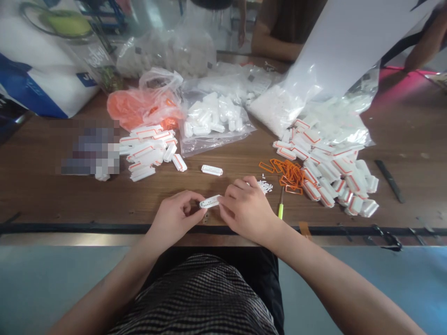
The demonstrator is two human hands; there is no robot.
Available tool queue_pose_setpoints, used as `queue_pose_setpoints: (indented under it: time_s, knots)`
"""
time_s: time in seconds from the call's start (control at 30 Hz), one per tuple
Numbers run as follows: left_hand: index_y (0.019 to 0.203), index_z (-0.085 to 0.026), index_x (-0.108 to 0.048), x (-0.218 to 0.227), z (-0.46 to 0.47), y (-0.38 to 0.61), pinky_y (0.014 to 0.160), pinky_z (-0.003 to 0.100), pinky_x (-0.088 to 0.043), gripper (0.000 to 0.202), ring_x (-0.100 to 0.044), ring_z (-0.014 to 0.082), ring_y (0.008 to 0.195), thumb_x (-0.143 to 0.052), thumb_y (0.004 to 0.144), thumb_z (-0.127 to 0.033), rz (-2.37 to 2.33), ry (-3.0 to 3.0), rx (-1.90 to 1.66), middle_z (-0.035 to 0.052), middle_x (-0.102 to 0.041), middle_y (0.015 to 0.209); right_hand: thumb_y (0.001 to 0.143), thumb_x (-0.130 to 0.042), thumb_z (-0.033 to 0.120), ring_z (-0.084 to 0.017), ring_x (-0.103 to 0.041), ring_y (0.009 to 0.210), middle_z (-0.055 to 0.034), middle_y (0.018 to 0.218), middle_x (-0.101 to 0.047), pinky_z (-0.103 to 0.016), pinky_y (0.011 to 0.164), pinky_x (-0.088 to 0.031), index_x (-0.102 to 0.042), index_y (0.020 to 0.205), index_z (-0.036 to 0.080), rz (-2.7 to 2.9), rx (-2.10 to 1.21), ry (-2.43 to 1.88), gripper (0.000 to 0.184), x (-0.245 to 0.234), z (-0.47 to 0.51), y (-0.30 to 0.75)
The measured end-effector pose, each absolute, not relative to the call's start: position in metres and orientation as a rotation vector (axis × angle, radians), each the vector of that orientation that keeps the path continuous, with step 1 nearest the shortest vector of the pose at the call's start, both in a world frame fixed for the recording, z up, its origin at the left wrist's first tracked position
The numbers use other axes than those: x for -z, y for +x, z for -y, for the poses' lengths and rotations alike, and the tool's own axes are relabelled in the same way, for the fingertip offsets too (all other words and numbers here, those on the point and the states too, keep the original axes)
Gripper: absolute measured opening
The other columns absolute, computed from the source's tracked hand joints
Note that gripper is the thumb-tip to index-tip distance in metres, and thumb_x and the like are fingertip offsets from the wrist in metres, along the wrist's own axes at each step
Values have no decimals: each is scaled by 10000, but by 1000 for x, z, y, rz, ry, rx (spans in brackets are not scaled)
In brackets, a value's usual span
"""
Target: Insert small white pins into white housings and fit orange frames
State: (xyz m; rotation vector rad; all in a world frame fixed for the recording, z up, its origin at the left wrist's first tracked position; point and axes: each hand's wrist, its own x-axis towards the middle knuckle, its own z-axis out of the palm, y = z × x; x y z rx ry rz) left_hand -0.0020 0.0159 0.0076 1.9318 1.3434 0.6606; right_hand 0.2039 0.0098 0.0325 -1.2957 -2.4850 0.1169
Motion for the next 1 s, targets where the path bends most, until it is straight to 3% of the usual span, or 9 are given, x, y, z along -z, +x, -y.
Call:
queue_pose_setpoints:
  time_s: [0.23, 0.43, 0.6, 0.73, 0.83, 1.0]
  knots:
    - [857, -226, -695, -6, -16, -2, 575, 236, -398, 110, -496, 114, 576, -685, 764, -169, -1367, 1940, -643, -43, -597, 652, 885, -543, 288, -202, -633, 743, -49, 789, -732, -364, 748, -412, -751, 806, 228, 2183, -255, -1544, 231, -37, -36, 246]
    - [863, -227, -699, -7, -16, -2, 561, 235, -383, 112, -490, 112, 566, -696, 764, -174, -1391, 1919, -637, -47, -582, 639, 828, -585, 296, -195, -645, 793, -29, 833, -745, -362, 814, -407, -751, 765, 232, 2339, -475, -1645, 189, -31, -65, 263]
    - [865, -223, -695, -9, -16, -2, 567, 236, -369, 122, -474, 110, 564, -695, 767, -150, -1380, 1935, -622, -52, -565, 629, 812, -562, 252, -165, -616, 689, -24, 721, -722, -340, 765, -378, -712, 680, 209, 2507, -361, -1658, 204, -26, -73, 251]
    - [863, -219, -696, -9, -16, -2, 559, 238, -355, 113, -467, 111, 560, -693, 769, -157, -1385, 1940, -614, -52, -559, 626, 818, -523, 224, -171, -627, 719, -33, 773, -738, -333, 764, -379, -728, 735, 212, 2585, -365, -1575, 222, -30, -77, 252]
    - [856, -216, -692, -9, -16, -1, 555, 234, -354, 113, -464, 110, 559, -693, 763, -151, -1379, 1935, -620, -53, -557, 629, 815, -539, 272, -177, -638, 728, -31, 800, -746, -322, 743, -395, -742, 762, 216, 2483, -467, -1700, 217, -38, -78, 254]
    - [861, -211, -695, -9, -16, -1, 567, 236, -358, 112, -465, 108, 564, -690, 765, -154, -1377, 1937, -613, -51, -561, 638, 811, -553, 353, -178, -633, 678, -11, 709, -734, -327, 722, -384, -726, 657, 226, 2354, -429, -1980, 264, -42, -72, 248]
